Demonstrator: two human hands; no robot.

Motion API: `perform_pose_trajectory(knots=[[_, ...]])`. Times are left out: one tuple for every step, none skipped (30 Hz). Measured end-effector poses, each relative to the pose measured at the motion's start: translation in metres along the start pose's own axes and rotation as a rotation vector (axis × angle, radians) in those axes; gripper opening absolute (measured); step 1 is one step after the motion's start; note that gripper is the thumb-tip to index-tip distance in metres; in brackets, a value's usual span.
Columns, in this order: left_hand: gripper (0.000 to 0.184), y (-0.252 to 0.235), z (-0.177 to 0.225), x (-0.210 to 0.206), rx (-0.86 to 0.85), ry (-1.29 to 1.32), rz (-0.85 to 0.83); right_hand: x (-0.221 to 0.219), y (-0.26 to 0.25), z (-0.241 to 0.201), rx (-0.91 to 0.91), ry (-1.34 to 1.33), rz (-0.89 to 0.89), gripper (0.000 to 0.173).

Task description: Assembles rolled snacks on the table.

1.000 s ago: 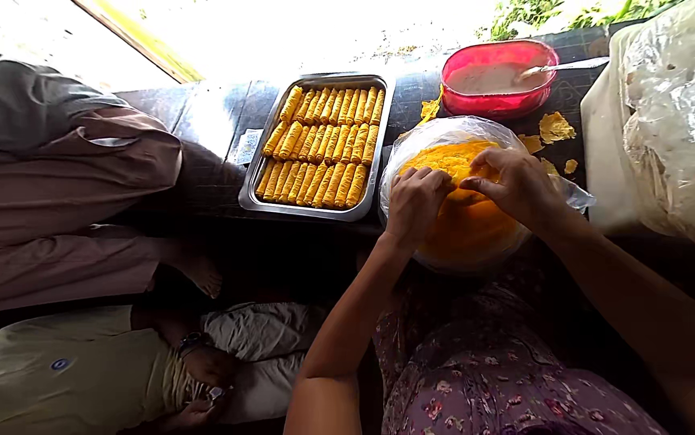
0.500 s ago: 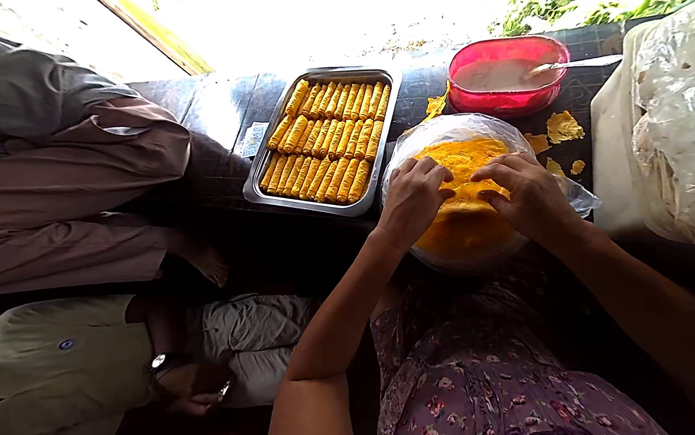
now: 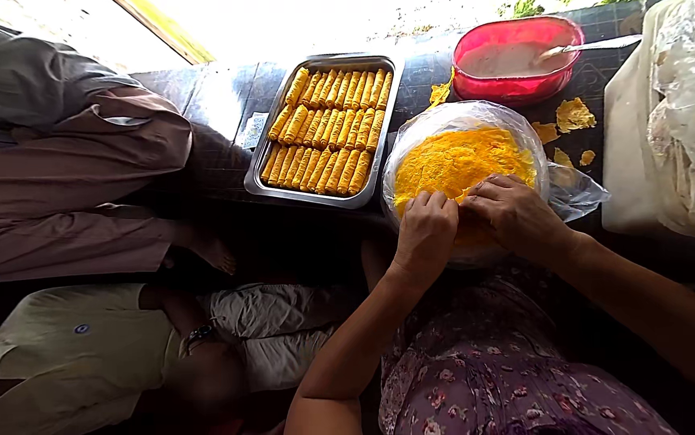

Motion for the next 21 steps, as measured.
perform_pose_trajectory(knots=[[0.005, 0.001, 0.001, 0.000, -0.005, -0.007, 0.012, 0.001, 0.001, 0.002, 0.005, -0.003, 0.011, 0.015], [0.005, 0.002, 0.001, 0.001, -0.010, -0.007, 0.020, 0.003, 0.003, 0.005, 0.007, -0.009, 0.035, 0.016], [0.004, 0.002, 0.000, 0.001, -0.019, 0.005, 0.024, 0.006, 0.006, 0.008, 0.001, -0.020, 0.065, 0.018], [0.004, 0.002, -0.001, 0.003, -0.028, 0.028, 0.025, 0.010, 0.012, 0.013, -0.014, -0.035, 0.093, 0.021], [0.005, 0.002, -0.003, 0.005, -0.037, 0.064, 0.023, 0.014, 0.020, 0.019, -0.043, -0.051, 0.121, 0.024], [0.009, 0.001, -0.003, 0.007, -0.044, 0.098, 0.024, 0.019, 0.029, 0.026, -0.074, -0.067, 0.166, 0.026], [0.013, 0.000, -0.001, 0.010, -0.055, 0.124, 0.034, 0.024, 0.039, 0.033, -0.106, -0.081, 0.216, 0.026], [0.016, -0.002, 0.002, 0.011, -0.068, 0.143, 0.047, 0.027, 0.047, 0.038, -0.131, -0.086, 0.256, 0.026], [0.017, -0.004, 0.006, 0.010, -0.084, 0.168, 0.056, 0.028, 0.055, 0.041, -0.153, -0.079, 0.279, 0.026], [0.018, -0.008, 0.010, 0.008, -0.102, 0.199, 0.060, 0.028, 0.060, 0.043, -0.168, -0.071, 0.296, 0.026], [0.018, -0.012, 0.014, 0.005, -0.122, 0.231, 0.063, 0.027, 0.064, 0.042, -0.172, -0.065, 0.311, 0.024], [0.017, -0.016, 0.017, 0.002, -0.140, 0.256, 0.065, 0.026, 0.067, 0.041, -0.171, -0.054, 0.323, 0.023], [0.015, -0.018, 0.019, -0.002, -0.153, 0.269, 0.062, 0.025, 0.068, 0.040, -0.165, -0.043, 0.336, 0.022], [0.013, -0.020, 0.020, -0.005, -0.162, 0.271, 0.061, 0.024, 0.068, 0.038, -0.156, -0.031, 0.347, 0.022], [0.012, -0.019, 0.021, -0.008, -0.170, 0.260, 0.063, 0.023, 0.068, 0.037, -0.146, -0.014, 0.353, 0.022], [0.011, -0.018, 0.022, -0.010, -0.178, 0.242, 0.070, 0.021, 0.069, 0.035, -0.135, 0.004, 0.356, 0.020], [0.010, -0.016, 0.023, -0.012, -0.184, 0.226, 0.079, 0.020, 0.070, 0.033, -0.120, 0.025, 0.357, 0.018], [0.010, -0.014, 0.024, -0.013, -0.191, 0.211, 0.090, 0.018, 0.072, 0.032, -0.107, 0.044, 0.356, 0.017], [0.010, -0.012, 0.025, -0.013, -0.197, 0.195, 0.101, 0.017, 0.073, 0.031, -0.098, 0.061, 0.356, 0.017], [0.010, -0.010, 0.025, -0.013, -0.198, 0.179, 0.110, 0.017, 0.074, 0.030, -0.095, 0.075, 0.357, 0.017], [0.011, -0.010, 0.025, -0.013, -0.197, 0.171, 0.116, 0.017, 0.074, 0.030, -0.098, 0.085, 0.359, 0.018]])
Point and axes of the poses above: each hand's wrist, its own y-axis away from the middle knuckle, its own x-axis out of the back of the hand, z = x × y, the point moved 9 cm from there along -y, towards the middle knuckle, and after that the axes turned 9 degrees about -z, right-handed, at the moved point
